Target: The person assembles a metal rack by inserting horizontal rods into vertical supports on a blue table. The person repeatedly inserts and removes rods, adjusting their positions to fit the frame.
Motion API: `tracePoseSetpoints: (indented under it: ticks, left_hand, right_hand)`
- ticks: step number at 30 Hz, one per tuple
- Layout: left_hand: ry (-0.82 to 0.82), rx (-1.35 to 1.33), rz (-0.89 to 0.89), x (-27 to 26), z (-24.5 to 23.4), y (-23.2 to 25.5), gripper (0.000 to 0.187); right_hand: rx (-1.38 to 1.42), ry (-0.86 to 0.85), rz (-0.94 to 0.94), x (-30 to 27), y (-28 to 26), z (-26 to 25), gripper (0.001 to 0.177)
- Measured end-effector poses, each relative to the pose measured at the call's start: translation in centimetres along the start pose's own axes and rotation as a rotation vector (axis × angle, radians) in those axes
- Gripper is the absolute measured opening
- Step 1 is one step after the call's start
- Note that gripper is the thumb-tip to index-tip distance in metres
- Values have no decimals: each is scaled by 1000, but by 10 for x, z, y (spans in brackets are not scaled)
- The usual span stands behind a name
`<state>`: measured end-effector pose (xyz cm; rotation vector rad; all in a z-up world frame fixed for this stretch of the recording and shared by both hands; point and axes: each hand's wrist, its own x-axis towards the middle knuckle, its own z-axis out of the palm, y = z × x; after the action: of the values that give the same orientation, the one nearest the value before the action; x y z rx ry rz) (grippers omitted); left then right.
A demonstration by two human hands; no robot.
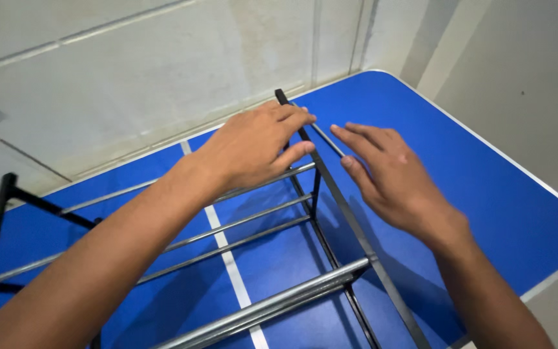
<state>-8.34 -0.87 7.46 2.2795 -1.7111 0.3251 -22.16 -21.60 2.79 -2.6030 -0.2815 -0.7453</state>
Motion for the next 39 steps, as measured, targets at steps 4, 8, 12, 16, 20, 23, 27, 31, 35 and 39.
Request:
tracePoseSetpoints:
  ticks: [4,8,12,16,20,23,27,31,35,39]
  left_hand:
    - [-55,-68,-183,-16,-4,24,50]
    - [-133,-53,-273,-32,9,37,31]
    - [-25,2,-275,-42,20,28,21]
    - [32,-31,-354,-61,20,6,23]
    - [-37,-46,-449,-68,19,-6,23]
    - [-55,-35,-446,-69,24,-8,25]
    - [28,-48,-342,-73,25,-11,27]
    - [11,-57,-324,-74,25,-17,26]
    - [-31,-29,-382,-68,25,-23,24]
    - [95,-19,-356,-62,26,-27,24]
  right_hand:
    - [57,-153,4,20,-27,-31,37]
    - [-44,-504,59,38,-52,-42,48]
    - [-17,-504,-27,51,-61,-28,55]
    - [118,-378,-74,62,-71,1,53]
    - [125,-304,-104,63,-71,23,51]
    - [101,-301,-83,60,-69,29,51]
    - [85,-316,-63,57,-67,30,52]
    - [30,-341,3,55,-68,36,45]
    - [27,-295,-8,59,-66,40,43]
    - [83,-282,69,65,-68,47,43]
